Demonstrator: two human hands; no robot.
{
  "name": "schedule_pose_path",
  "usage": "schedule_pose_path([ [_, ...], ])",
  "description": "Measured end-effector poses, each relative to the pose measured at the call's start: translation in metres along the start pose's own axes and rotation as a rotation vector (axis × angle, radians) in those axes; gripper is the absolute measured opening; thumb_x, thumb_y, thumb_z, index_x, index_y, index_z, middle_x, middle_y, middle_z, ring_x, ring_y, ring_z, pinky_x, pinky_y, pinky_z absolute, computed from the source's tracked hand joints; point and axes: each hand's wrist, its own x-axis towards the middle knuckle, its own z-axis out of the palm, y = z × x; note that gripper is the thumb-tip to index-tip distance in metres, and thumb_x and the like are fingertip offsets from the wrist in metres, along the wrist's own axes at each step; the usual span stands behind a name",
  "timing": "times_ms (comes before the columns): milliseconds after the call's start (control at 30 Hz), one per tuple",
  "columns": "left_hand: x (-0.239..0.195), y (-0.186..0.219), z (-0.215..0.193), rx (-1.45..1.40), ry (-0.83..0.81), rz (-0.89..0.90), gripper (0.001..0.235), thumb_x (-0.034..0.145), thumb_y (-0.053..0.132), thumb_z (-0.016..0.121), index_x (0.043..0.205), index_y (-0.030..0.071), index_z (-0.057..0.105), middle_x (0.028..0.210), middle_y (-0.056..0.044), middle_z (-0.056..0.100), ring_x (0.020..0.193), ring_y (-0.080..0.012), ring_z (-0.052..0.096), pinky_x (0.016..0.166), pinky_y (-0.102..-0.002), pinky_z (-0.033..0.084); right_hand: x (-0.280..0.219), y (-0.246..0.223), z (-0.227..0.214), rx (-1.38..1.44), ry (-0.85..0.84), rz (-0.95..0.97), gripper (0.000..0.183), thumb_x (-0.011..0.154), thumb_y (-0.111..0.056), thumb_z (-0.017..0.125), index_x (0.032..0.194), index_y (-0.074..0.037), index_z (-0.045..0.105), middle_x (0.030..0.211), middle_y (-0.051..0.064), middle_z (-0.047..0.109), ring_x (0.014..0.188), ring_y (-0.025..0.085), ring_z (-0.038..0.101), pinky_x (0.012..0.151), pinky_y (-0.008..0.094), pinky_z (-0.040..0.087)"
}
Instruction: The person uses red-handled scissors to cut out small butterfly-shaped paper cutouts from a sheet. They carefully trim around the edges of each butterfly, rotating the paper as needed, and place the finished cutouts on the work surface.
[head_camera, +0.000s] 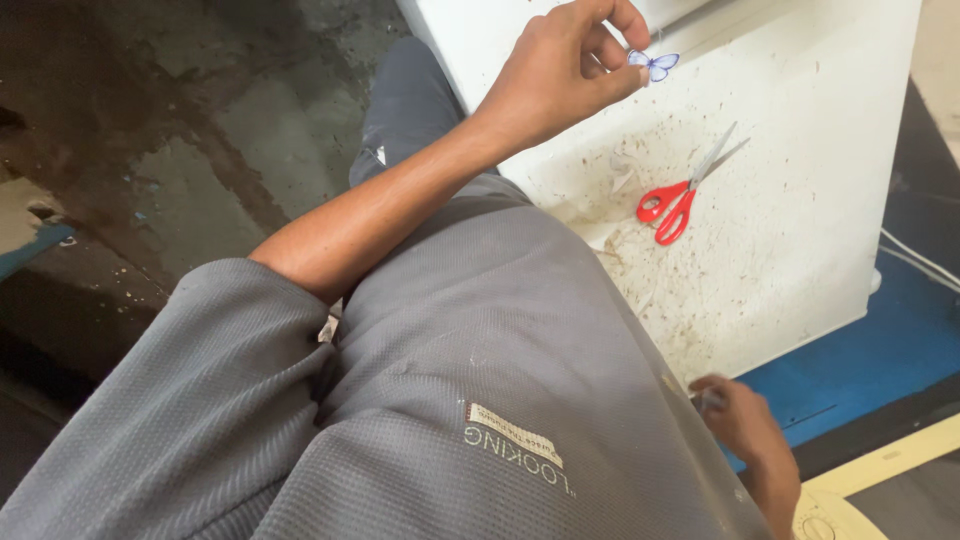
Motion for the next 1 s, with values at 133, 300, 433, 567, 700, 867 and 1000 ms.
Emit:
schedule_pose_path([
  [133,-0.004,0.005,-0.009,-0.006,0.034,0.018,0.025,0.092,0.017,0.081,0.107,0.008,0.063,0.083,-0.002,0.080,0.070,-0.0084,0.076,0.059,-0.025,0.054,0.003,-0.031,0.000,0.251,0.204,-0.214,0.040,0.094,-0.003,0.060,0.133,-0.008,0.061,0.121,0.016,0.075,0.112,0.028,0.075,0.095,0.042,0.061],
  [300,-0.009,0.007,-0.027,0.055,0.078,0.013,0.026,0.091,0.018,0.082,0.107,0.009,0.063,0.084,-0.002,0.080,0.068,-0.0084,0.074,0.059,-0.025,0.053,-0.013,-0.094,0.038,0.355,0.181,-0.356,0.041,0.096,-0.006,0.058,0.136,-0.005,0.055,0.119,0.018,0.072,0.108,0.028,0.073,0.093,0.043,0.060],
  [433,-0.014,0.012,-0.041,0.123,0.133,0.051,0.027,0.090,0.020,0.084,0.107,0.010,0.065,0.085,-0.003,0.079,0.071,-0.0077,0.073,0.061,-0.024,0.055,-0.009,-0.124,0.035,0.381,0.160,-0.449,0.038,0.096,-0.006,0.059,0.134,-0.005,0.056,0.117,0.018,0.072,0.106,0.028,0.073,0.092,0.042,0.060],
  [567,-0.016,0.020,-0.049,0.154,0.120,-0.042,0.026,0.089,0.022,0.081,0.107,0.010,0.066,0.085,-0.002,0.080,0.068,-0.0075,0.071,0.058,-0.025,0.052,0.009,-0.158,0.038,0.418,0.192,-0.537,0.036,0.097,-0.006,0.059,0.133,-0.004,0.057,0.115,0.018,0.072,0.105,0.027,0.073,0.091,0.042,0.059],
  [700,-0.010,0.030,-0.042,0.178,0.077,-0.051,0.027,0.088,0.023,0.082,0.106,0.010,0.066,0.085,-0.003,0.079,0.069,-0.0075,0.071,0.059,-0.025,0.052,0.026,-0.176,0.038,0.454,0.226,-0.616,0.034,0.097,-0.006,0.059,0.132,-0.004,0.058,0.114,0.017,0.072,0.103,0.026,0.072,0.090,0.041,0.059],
  [867,0.001,0.042,-0.030,0.195,-0.010,-0.066,0.026,0.088,0.023,0.081,0.105,0.010,0.065,0.085,-0.003,0.079,0.067,-0.0083,0.070,0.057,-0.026,0.050,0.042,-0.186,0.045,0.521,0.252,-0.652,0.032,0.098,-0.006,0.060,0.130,-0.003,0.059,0.112,0.017,0.072,0.101,0.025,0.072,0.088,0.040,0.059],
  [1000,0.009,0.046,-0.022,0.216,-0.062,-0.070,0.027,0.089,0.023,0.081,0.106,0.010,0.065,0.086,-0.002,0.079,0.068,-0.0076,0.071,0.058,-0.026,0.051,0.056,-0.185,0.051,0.569,0.259,-0.639,0.030,0.099,-0.007,0.060,0.128,-0.003,0.060,0.110,0.017,0.072,0.099,0.025,0.072,0.087,0.039,0.058],
])
